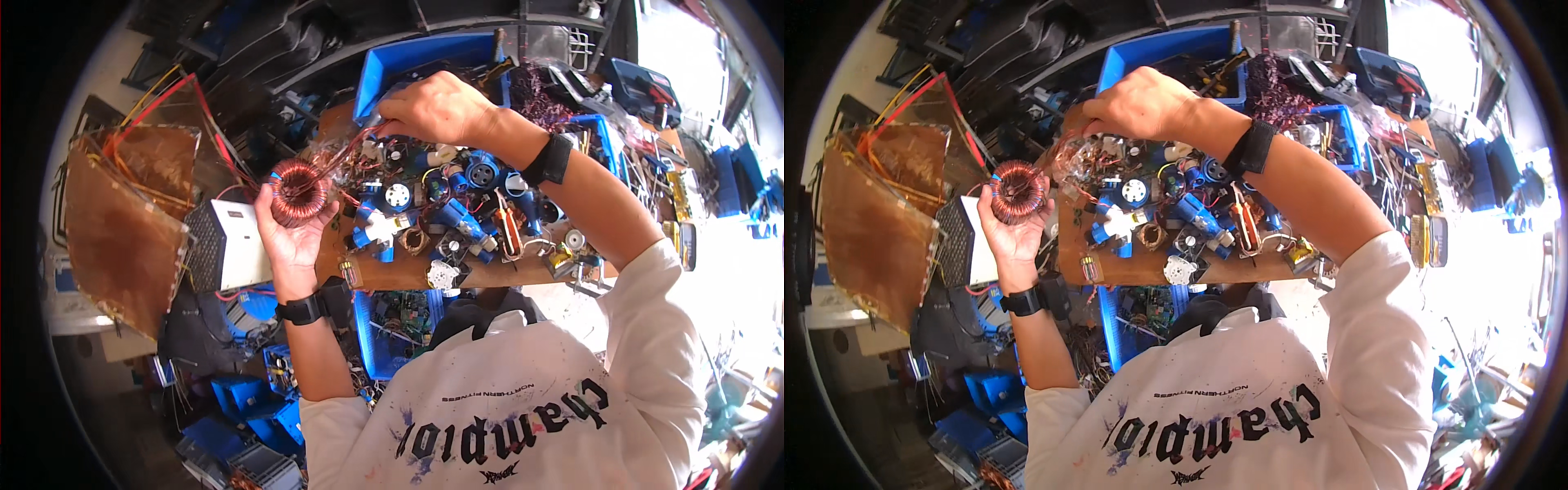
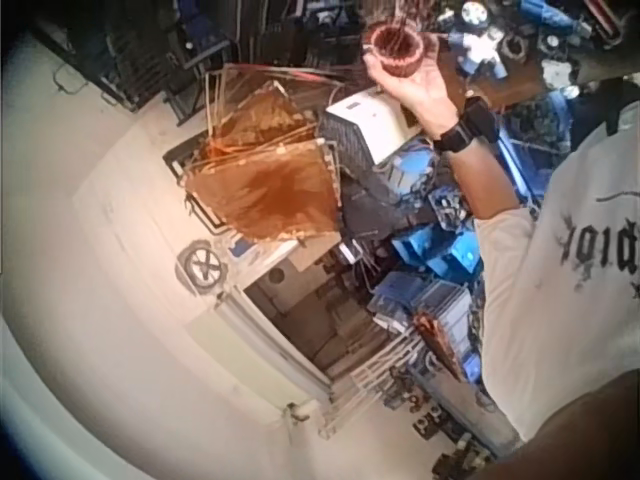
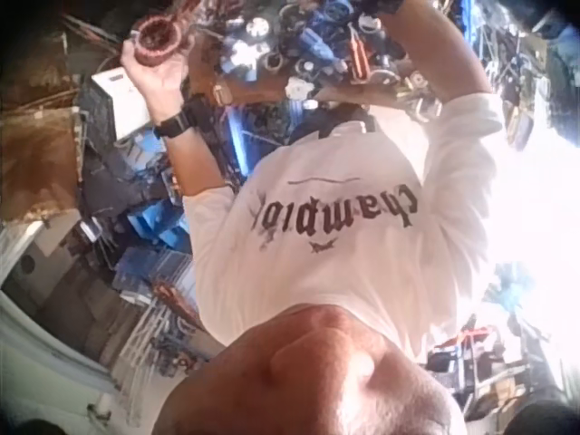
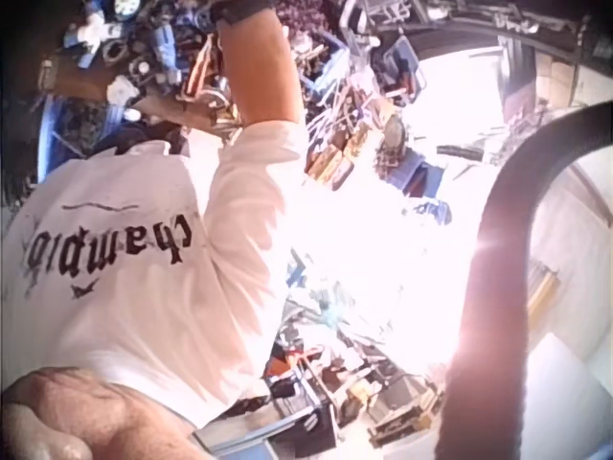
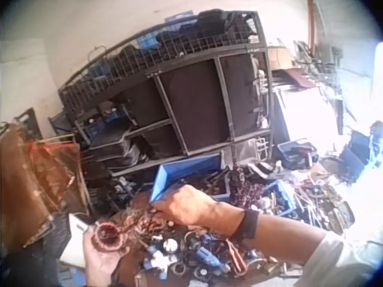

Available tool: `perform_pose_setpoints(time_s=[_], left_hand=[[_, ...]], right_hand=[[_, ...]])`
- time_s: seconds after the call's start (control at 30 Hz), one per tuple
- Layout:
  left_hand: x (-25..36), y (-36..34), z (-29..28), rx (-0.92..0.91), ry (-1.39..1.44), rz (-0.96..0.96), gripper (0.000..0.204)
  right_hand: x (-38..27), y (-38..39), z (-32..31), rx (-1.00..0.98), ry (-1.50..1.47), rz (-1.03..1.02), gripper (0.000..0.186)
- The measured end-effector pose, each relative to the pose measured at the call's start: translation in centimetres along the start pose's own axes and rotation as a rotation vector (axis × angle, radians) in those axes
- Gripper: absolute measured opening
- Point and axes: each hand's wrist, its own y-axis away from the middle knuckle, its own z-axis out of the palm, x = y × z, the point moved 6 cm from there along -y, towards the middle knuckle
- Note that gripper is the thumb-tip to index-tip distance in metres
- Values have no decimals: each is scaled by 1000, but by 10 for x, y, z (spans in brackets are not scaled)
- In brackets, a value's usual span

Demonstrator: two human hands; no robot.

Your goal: The person works at a cluttered workbench, handling a copper wire coil and various electronic components. They use pliers to strip insulation from wires and cut sections of the coil. The person manipulates the coil and wires with both hands, occasionally placing items into a blue bin.

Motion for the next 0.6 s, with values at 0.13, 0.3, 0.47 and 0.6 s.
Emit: perform_pose_setpoints(time_s=[0.13,0.3,0.47,0.6], left_hand=[[-14,-19,4,-39,10,-56,55],[-42,-35,0,-34,-11,-108,50],[-59,-36,-10,42,-42,-121,48],[-71,-39,-16,75,-54,-148,47]], right_hand=[[10,19,-4,-80,-22,144,33],[15,72,16,-8,-118,259,34],[3,120,-6,314,-80,368,56],[25,257,9,1034,-193,1040,18]])
